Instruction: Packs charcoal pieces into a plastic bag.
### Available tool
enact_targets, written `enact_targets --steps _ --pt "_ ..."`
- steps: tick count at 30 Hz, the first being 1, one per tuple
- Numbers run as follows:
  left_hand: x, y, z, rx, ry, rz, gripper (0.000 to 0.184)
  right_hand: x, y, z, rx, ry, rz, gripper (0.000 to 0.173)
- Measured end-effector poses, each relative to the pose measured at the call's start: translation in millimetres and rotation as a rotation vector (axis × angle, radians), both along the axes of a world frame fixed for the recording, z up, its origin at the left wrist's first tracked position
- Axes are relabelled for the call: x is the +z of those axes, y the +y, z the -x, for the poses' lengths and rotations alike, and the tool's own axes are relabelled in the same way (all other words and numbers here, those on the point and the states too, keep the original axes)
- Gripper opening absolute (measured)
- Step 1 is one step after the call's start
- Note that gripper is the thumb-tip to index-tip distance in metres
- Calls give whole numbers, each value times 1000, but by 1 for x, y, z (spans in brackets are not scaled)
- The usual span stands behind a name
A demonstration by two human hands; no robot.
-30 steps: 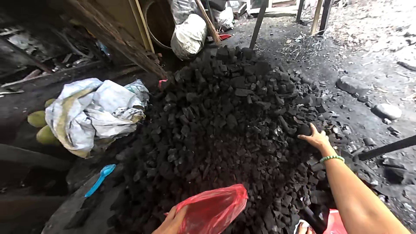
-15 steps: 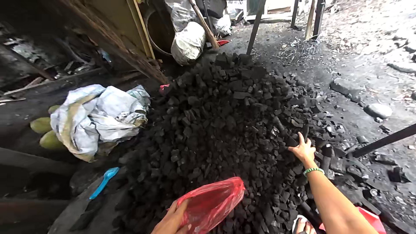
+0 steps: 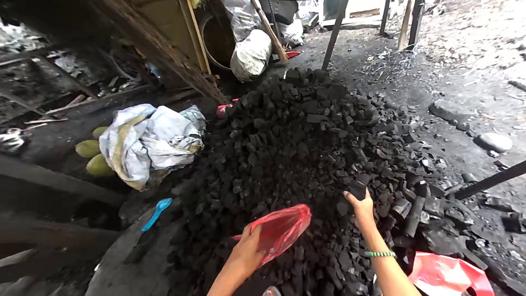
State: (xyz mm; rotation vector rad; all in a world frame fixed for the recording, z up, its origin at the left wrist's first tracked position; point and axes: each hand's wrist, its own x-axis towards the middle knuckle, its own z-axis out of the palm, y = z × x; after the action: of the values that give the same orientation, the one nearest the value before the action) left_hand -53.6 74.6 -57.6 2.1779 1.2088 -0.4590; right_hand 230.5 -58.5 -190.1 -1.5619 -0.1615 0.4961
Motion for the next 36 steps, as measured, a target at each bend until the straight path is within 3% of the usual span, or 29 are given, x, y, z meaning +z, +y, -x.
enact_targets --steps 2,5,8,10,12,13,15,17,19,21,23,26,28,30,32,36 --pt "-5 -6 -9 -7 -45 23 71 28 11 42 31 254 -292 61" --pt "-14 -13 -20 -17 -178 143 85 51 21 100 230 330 -396 68" --pt "-20 -12 -21 -15 -274 294 108 38 25 132 448 -41 -242 82" --pt "-26 -10 -13 63 -336 401 109 23 19 132 605 -332 -93 67" --pt "-24 -7 -10 151 -366 465 107 6 11 122 880 -655 65 45" --pt "-23 -5 -9 176 -359 477 106 0 9 117 1034 -762 138 43" --pt "-29 -3 -8 171 -304 441 103 1 8 115 1289 -841 287 50" --pt "-38 1 -9 94 -228 343 102 21 15 114 1509 -778 482 61" --pt "-44 4 -10 37 -157 279 99 38 19 102 1574 -656 518 61" --pt "-45 5 -10 5 -118 247 94 39 8 72 1308 -468 267 40" --pt "-44 8 -7 -15 -103 228 93 35 -15 34 749 -304 162 30" --pt "-37 8 -6 -53 -65 204 86 6 -58 -26 -67 -338 442 50" --pt "-32 6 -8 -63 -33 196 82 -8 -80 -48 -369 -159 623 76" --pt "-27 4 -10 -71 -10 194 81 -22 -85 -63 -454 -3 739 89" --pt "-26 3 -11 -87 -2 190 80 -29 -82 -66 -457 31 768 88" --pt "-25 4 -12 -93 18 191 79 -47 -84 -66 -405 28 628 86"
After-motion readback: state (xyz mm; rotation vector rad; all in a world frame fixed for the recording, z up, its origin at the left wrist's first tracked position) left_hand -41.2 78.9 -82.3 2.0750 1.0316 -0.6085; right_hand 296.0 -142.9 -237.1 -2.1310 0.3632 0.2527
